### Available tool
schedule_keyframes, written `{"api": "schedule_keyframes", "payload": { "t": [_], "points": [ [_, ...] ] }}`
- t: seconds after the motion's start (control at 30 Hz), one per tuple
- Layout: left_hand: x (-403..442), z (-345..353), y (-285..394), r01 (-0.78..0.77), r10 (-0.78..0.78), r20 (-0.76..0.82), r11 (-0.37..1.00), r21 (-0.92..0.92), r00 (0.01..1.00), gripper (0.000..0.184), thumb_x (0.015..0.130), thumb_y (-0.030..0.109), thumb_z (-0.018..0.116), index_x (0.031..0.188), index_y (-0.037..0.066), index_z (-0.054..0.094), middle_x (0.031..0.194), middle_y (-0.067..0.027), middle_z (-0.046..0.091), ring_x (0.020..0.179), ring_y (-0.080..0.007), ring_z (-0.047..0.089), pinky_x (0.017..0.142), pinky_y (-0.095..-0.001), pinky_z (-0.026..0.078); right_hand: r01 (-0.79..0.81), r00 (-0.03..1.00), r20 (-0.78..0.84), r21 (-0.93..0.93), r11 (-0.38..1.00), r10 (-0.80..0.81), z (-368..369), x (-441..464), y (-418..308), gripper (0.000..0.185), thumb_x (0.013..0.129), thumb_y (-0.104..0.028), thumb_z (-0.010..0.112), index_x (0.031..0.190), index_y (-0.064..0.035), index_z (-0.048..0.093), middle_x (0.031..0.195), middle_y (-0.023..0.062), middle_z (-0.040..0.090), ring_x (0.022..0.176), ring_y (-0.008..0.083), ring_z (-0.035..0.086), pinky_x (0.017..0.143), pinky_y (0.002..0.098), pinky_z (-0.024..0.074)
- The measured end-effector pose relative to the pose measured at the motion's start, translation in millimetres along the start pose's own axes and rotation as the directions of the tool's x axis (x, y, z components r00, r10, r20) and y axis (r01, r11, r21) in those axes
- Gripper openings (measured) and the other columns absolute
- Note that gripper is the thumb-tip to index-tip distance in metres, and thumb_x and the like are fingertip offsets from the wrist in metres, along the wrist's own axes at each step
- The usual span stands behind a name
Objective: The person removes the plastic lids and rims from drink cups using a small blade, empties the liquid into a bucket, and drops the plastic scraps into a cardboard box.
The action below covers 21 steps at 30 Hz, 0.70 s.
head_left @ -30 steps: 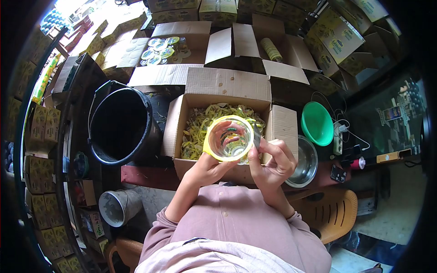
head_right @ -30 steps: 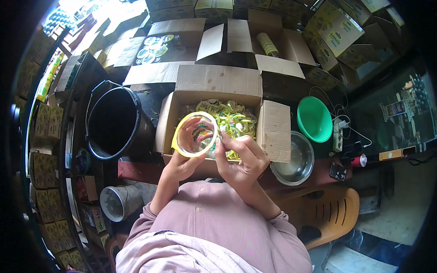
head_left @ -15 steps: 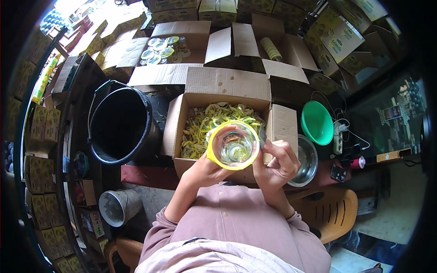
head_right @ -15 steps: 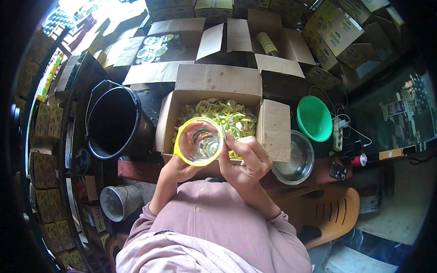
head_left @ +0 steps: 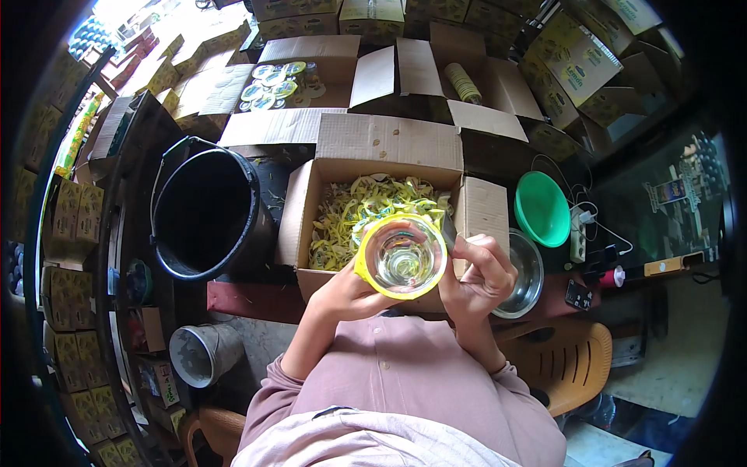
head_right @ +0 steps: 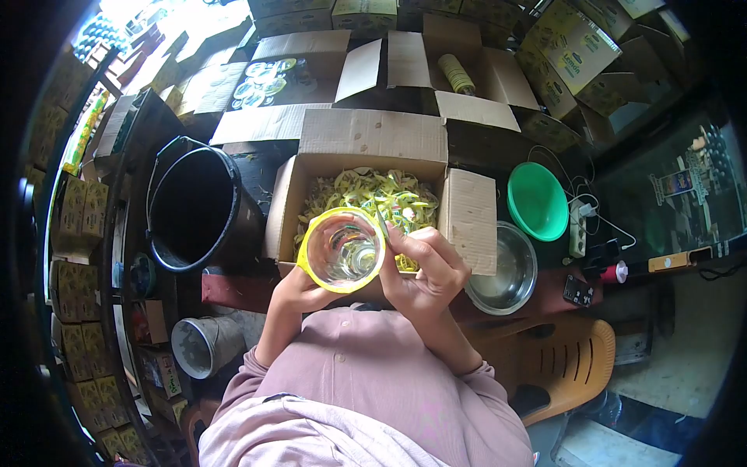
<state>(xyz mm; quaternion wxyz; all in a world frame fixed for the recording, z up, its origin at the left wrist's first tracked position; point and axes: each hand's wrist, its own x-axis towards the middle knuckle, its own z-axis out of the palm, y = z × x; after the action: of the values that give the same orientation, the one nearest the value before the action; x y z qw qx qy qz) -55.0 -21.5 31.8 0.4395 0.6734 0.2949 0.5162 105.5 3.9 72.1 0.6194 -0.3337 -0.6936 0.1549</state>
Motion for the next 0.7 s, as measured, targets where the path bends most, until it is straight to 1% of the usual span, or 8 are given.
{"api": "schedule_keyframes", "payload": {
  "t": [0.07, 0.17, 0.2, 0.3, 0.33, 0.53, 0.63, 0.7],
  "points": [
    [0, 4, -1, 0.016, -0.021, -0.062, 0.996, -0.089, 0.998, 0.074, 0.071, 0.014, 0.068, 0.129, 0.000, 0.024, 0.127, -0.0129, 0.034, 0.115, -0.0234, 0.039, 0.097, -0.0350, 0.032, -0.008, 1.000, -0.011, 0.007, 1.000, 0.008, 1, 1, -1, 0.023, 0.061, 0.008, 0.067, 0.082, 0.0005, 0.064, 0.064, 0.0061, 0.058, 0.053, 0.0113, 0.055, 0.049, 0.0214, 0.0436],
    [5, 15, -3, -0.056, -0.023, -0.194, 0.919, -0.391, 0.981, 0.072, 0.071, 0.015, 0.069, 0.128, 0.001, 0.026, 0.125, -0.0112, 0.035, 0.114, -0.0207, 0.039, 0.095, -0.0350, 0.034, -0.024, 0.999, -0.035, -0.015, 1.000, 0.023, 5, 1, -7, 0.021, 0.061, 0.007, 0.067, 0.081, 0.0005, 0.064, 0.064, 0.0060, 0.058, 0.053, 0.0113, 0.056, 0.048, 0.0215, 0.0436],
    [8, 15, -4, -0.066, -0.009, -0.205, 0.933, -0.353, 0.979, 0.072, 0.070, 0.013, 0.070, 0.127, 0.003, 0.028, 0.124, -0.0104, 0.035, 0.114, -0.0191, 0.039, 0.093, -0.0346, 0.036, -0.015, 0.999, -0.028, -0.029, 0.999, 0.014, 5, 1, -7, 0.020, 0.062, 0.007, 0.068, 0.081, 0.0006, 0.064, 0.064, 0.0060, 0.058, 0.053, 0.0114, 0.056, 0.048, 0.0215, 0.0438],
    [9, 16, -8, -0.050, -0.037, -0.254, 0.943, -0.328, 0.967, 0.074, 0.068, 0.010, 0.072, 0.127, 0.004, 0.027, 0.124, -0.0100, 0.035, 0.115, -0.0193, 0.038, 0.093, -0.0353, 0.036, -0.009, 1.000, -0.021, -0.057, 0.998, 0.008, 5, -2, -10, 0.020, 0.062, 0.007, 0.068, 0.080, 0.0006, 0.064, 0.065, 0.0060, 0.058, 0.053, 0.0115, 0.056, 0.048, 0.0218, 0.0447],
    [7, 18, -10, -0.055, -0.048, -0.276, 0.933, -0.355, 0.960, 0.075, 0.067, 0.006, 0.072, 0.127, 0.006, 0.027, 0.124, -0.0095, 0.034, 0.115, -0.0195, 0.038, 0.093, -0.0369, 0.037, -0.010, 1.000, -0.020, -0.062, 0.998, 0.008, 5, -3, -11, 0.020, 0.062, 0.007, 0.068, 0.080, 0.0006, 0.064, 0.065, 0.0060, 0.058, 0.053, 0.0115, 0.056, 0.048, 0.0220, 0.0450],
    [8, 18, -16, -0.094, 0.010, -0.282, 0.953, -0.288, 0.959, 0.076, 0.067, 0.003, 0.071, 0.128, 0.007, 0.026, 0.126, -0.0096, 0.032, 0.116, -0.0198, 0.036, 0.093, -0.0377, 0.037, -0.009, 1.000, 0.006, -0.055, 0.998, 0.009, 7, -6, -13, 0.021, 0.062, 0.007, 0.067, 0.082, 0.0004, 0.064, 0.065, 0.0059, 0.059, 0.053, 0.0119, 0.057, 0.048, 0.0225, 0.0463],
    [8, 17, -15, -0.074, -0.007, -0.278, 0.957, -0.280, 0.961, 0.076, 0.066, 0.003, 0.072, 0.127, 0.006, 0.027, 0.125, -0.0101, 0.032, 0.115, -0.0203, 0.038, 0.093, -0.0375, 0.038, 0.010, 1.000, 0.003, -0.077, 0.997, -0.010, 8, -7, -12, 0.022, 0.062, 0.007, 0.066, 0.083, 0.0003, 0.064, 0.065, 0.0058, 0.058, 0.053, 0.0122, 0.057, 0.048, 0.0224, 0.0461],
    [8, 19, -14, -0.078, 0.016, -0.281, 0.975, -0.210, 0.960, 0.075, 0.066, 0.003, 0.072, 0.127, 0.005, 0.027, 0.124, -0.0107, 0.033, 0.114, -0.0206, 0.039, 0.092, -0.0372, 0.038, 0.026, 1.000, -0.010, -0.100, 0.995, -0.027, 7, -7, -11, 0.023, 0.062, 0.007, 0.066, 0.083, 0.0001, 0.064, 0.064, 0.0054, 0.057, 0.052, 0.0122, 0.056, 0.048, 0.0227, 0.0457]
  ]
}}
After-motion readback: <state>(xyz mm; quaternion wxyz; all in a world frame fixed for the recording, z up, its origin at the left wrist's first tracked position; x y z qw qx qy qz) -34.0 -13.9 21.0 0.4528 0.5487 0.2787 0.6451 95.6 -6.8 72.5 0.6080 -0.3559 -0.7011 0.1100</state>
